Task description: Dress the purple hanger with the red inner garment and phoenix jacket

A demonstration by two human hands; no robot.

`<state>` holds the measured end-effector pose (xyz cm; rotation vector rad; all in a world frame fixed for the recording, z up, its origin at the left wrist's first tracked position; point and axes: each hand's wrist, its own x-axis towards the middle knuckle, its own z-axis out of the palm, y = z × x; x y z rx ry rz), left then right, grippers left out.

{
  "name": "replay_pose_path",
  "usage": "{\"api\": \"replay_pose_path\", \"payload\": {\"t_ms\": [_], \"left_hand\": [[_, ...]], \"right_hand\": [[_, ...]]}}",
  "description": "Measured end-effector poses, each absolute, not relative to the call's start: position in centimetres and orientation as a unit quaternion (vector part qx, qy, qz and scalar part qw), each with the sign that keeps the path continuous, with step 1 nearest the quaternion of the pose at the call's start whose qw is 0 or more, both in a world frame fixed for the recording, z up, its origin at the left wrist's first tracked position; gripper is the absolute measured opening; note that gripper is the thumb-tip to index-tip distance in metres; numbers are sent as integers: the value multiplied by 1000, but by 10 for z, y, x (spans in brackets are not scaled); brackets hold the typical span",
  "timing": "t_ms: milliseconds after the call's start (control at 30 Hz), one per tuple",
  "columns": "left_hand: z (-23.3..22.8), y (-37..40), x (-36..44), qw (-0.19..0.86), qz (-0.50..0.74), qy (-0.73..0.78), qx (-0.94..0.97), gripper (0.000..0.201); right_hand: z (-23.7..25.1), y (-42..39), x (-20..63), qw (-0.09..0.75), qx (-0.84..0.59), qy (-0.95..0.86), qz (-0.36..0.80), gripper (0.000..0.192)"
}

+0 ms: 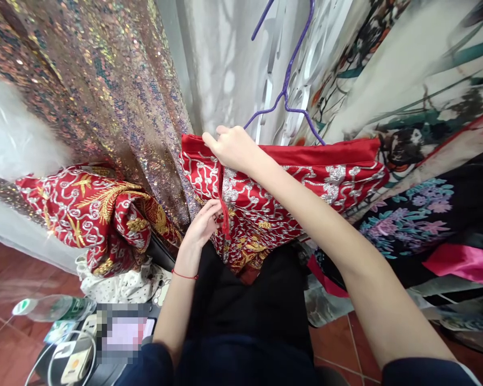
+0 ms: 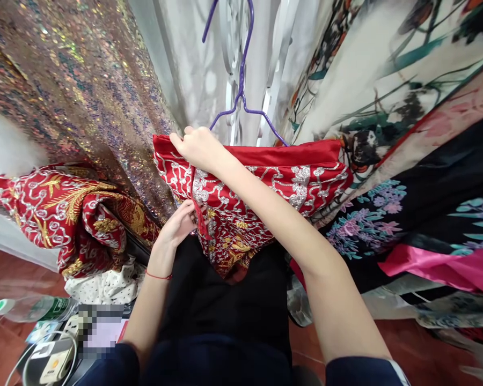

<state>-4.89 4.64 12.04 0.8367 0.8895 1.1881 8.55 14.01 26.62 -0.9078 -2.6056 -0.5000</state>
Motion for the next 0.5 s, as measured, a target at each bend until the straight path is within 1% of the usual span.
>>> {"api": "replay_pose_path", "payload": {"t_ms": [100, 167, 233, 300, 367, 433, 500], "left_hand": [[116, 48, -53, 558, 525, 440, 468, 22], [111, 50, -56, 501, 529, 465, 503, 20], [105, 50, -58, 504, 539, 468, 486, 22], [100, 49, -57, 532, 554, 452, 454, 24], [99, 47, -54, 547, 567, 437, 433, 26], [99, 44, -51, 551, 578, 427, 425, 27], [100, 42, -49, 562, 580, 418, 416, 29]], "right_hand": [[264, 139, 86, 158, -335, -910, -186, 44], [261, 138, 88, 174, -321, -911, -191, 46], [259, 137, 90, 216, -308, -907, -191, 46], [253, 132, 93, 282, -311, -888, -186, 41], [242, 118, 96, 366, -337, -850, -175, 37], [220, 93, 98, 455, -378, -793, -149, 33], [187, 62, 97, 537, -416, -728, -93, 28]]}}
